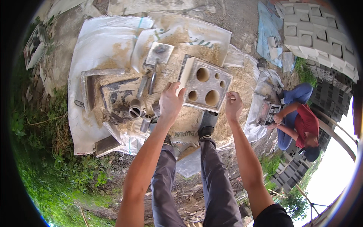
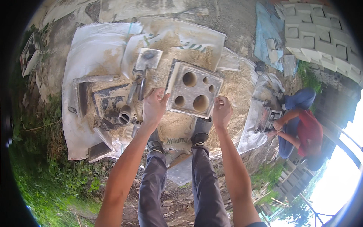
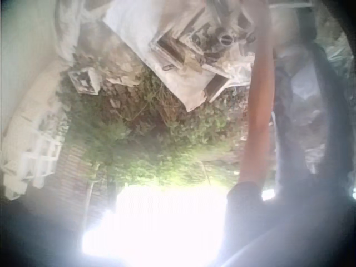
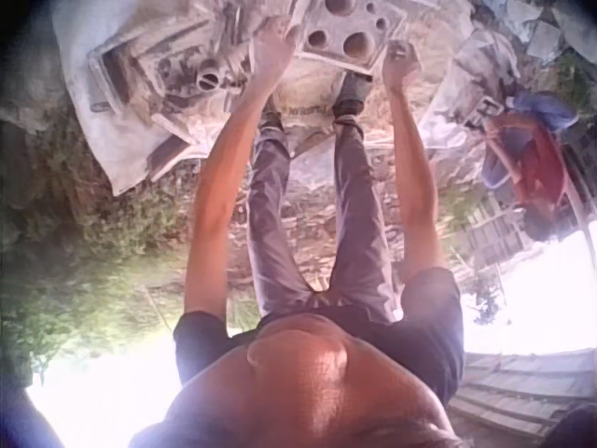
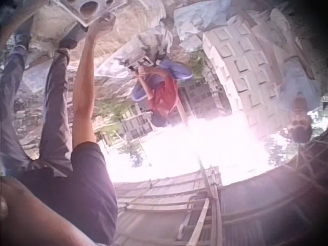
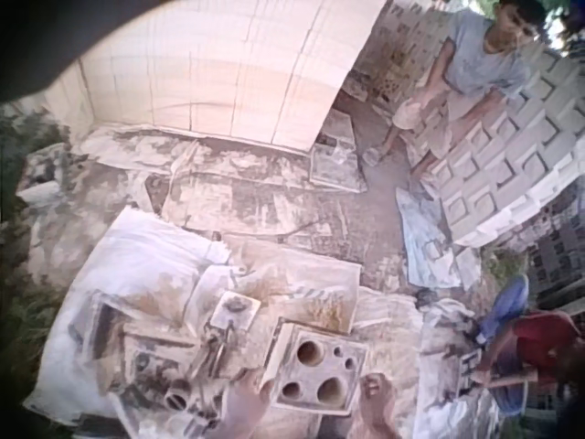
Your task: The person assembles a metal mold, places cylindrical inserts into it, packs dry mixture around the inserts by hand, levels the surface, removes the inserts, and then lifts the mold to reveal a finished ventilation brick.
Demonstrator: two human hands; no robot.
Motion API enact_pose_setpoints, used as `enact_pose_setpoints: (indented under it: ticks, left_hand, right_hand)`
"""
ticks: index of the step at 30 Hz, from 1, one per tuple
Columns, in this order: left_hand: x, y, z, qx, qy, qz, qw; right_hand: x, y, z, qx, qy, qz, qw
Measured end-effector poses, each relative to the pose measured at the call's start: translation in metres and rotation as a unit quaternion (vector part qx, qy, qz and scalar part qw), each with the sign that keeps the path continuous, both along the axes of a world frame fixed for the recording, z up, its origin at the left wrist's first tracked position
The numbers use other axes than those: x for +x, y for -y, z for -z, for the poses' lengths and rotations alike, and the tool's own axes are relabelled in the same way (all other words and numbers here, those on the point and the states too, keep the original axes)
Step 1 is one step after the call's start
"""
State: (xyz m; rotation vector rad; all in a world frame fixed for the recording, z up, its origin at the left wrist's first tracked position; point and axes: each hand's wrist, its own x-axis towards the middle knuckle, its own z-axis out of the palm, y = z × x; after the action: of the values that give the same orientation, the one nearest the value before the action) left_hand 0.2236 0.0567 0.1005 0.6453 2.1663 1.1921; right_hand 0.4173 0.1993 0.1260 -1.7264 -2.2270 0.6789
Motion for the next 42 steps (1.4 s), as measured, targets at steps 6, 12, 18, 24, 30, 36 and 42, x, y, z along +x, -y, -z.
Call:
enact_pose_setpoints:
  ticks: [6, 12, 18, 24, 30, 36, 42]
  left_hand:
    - [0.031, -0.029, 0.023, -0.038, -0.082, -0.045, 0.995]
    - [0.036, -0.049, 0.025, -0.089, -0.091, -0.023, 0.992]
    - [0.047, -0.063, 0.006, -0.164, -0.158, 0.013, 0.974]
    - [0.046, -0.064, 0.017, -0.151, -0.177, -0.011, 0.972]
    - [0.045, -0.063, 0.020, -0.132, -0.167, 0.008, 0.977]
    - [0.042, -0.063, 0.024, -0.128, -0.171, 0.023, 0.977]
    - [0.041, -0.061, 0.025, -0.115, -0.166, 0.020, 0.979]
  right_hand:
    - [0.015, -0.035, 0.013, -0.119, 0.118, 0.029, 0.985]
    - [0.006, -0.057, 0.009, -0.185, 0.233, -0.051, 0.953]
    - [0.011, -0.070, 0.005, -0.231, 0.258, -0.119, 0.931]
    - [0.021, -0.068, 0.016, -0.213, 0.224, -0.163, 0.937]
    - [0.024, -0.064, 0.017, -0.217, 0.168, -0.123, 0.954]
    - [0.029, -0.061, 0.026, -0.200, 0.110, -0.098, 0.969]
    - [0.027, -0.059, 0.024, -0.209, 0.104, -0.092, 0.968]
